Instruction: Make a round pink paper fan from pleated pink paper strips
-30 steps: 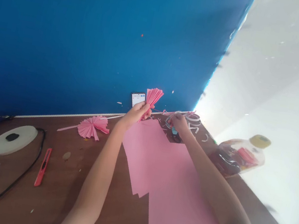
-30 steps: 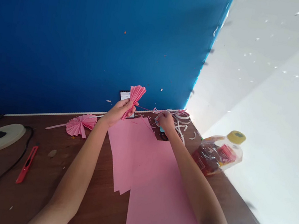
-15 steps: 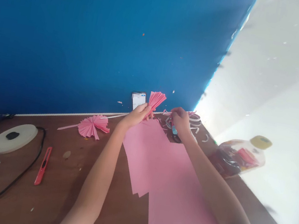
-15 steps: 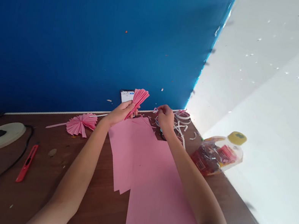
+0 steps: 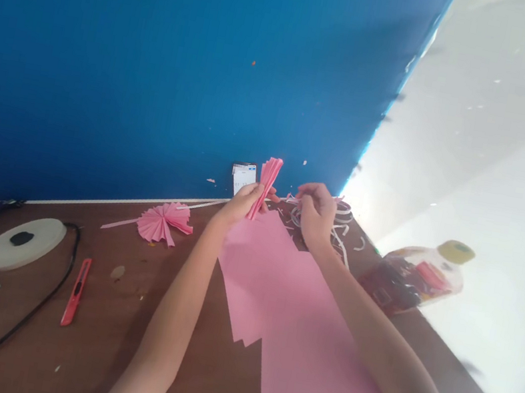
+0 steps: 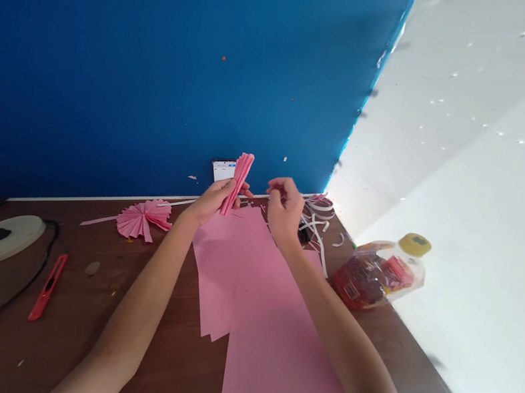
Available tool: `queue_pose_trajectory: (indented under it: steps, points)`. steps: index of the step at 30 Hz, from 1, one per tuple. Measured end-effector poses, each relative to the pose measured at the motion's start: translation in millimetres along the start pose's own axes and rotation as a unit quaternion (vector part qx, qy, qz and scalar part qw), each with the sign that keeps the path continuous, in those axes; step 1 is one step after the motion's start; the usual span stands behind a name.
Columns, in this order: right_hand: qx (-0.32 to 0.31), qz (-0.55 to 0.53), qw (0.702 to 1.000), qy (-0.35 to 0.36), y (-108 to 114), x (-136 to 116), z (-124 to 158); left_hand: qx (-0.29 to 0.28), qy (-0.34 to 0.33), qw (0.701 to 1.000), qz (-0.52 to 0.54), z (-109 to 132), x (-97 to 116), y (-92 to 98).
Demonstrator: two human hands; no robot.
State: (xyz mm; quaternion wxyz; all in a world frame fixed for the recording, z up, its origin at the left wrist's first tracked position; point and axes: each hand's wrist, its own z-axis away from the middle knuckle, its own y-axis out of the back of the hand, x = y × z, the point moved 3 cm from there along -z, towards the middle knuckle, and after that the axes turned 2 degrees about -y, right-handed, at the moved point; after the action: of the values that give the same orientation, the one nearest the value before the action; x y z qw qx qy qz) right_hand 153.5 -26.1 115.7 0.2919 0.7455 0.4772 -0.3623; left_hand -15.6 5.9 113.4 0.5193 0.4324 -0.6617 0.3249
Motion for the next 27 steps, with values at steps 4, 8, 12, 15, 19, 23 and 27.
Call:
queue_pose_trajectory:
  steps: [4,8,12,15,19,23,27]
  points:
    - [-0.142,-0.02,0.989,-0.022,-26.6,-9.1,28.5,0.031,0.024,0.999,-0.008,-3.0,-16.2,-6.9]
    - [-0.215,-0.028,0.972,-0.092,-47.4,6.4,45.8,0.039,0.067,0.995,-0.056,-1.5,-28.4,-7.0]
    - [-0.181,-0.027,0.977,-0.105,-49.7,16.0,54.4,0.031,0.059,0.993,-0.1,0.1,-32.1,-0.8]
    - [-0.145,-0.02,0.986,-0.085,-46.6,18.7,59.8,0.03,0.042,0.994,-0.095,-0.6,-32.5,1.6]
    - [-0.145,0.022,0.987,-0.069,-45.6,25.5,67.7,0.027,0.039,0.998,-0.051,-1.8,-33.6,-0.2]
    - [-0.17,0.069,0.983,-0.026,-49.5,32.6,80.3,0.0,0.056,0.998,-0.03,-2.8,-38.9,-4.1]
    - [-0.18,0.084,0.98,-0.017,-53.4,40.8,91.0,-0.006,0.075,0.996,-0.038,-3.4,-48.0,-3.6]
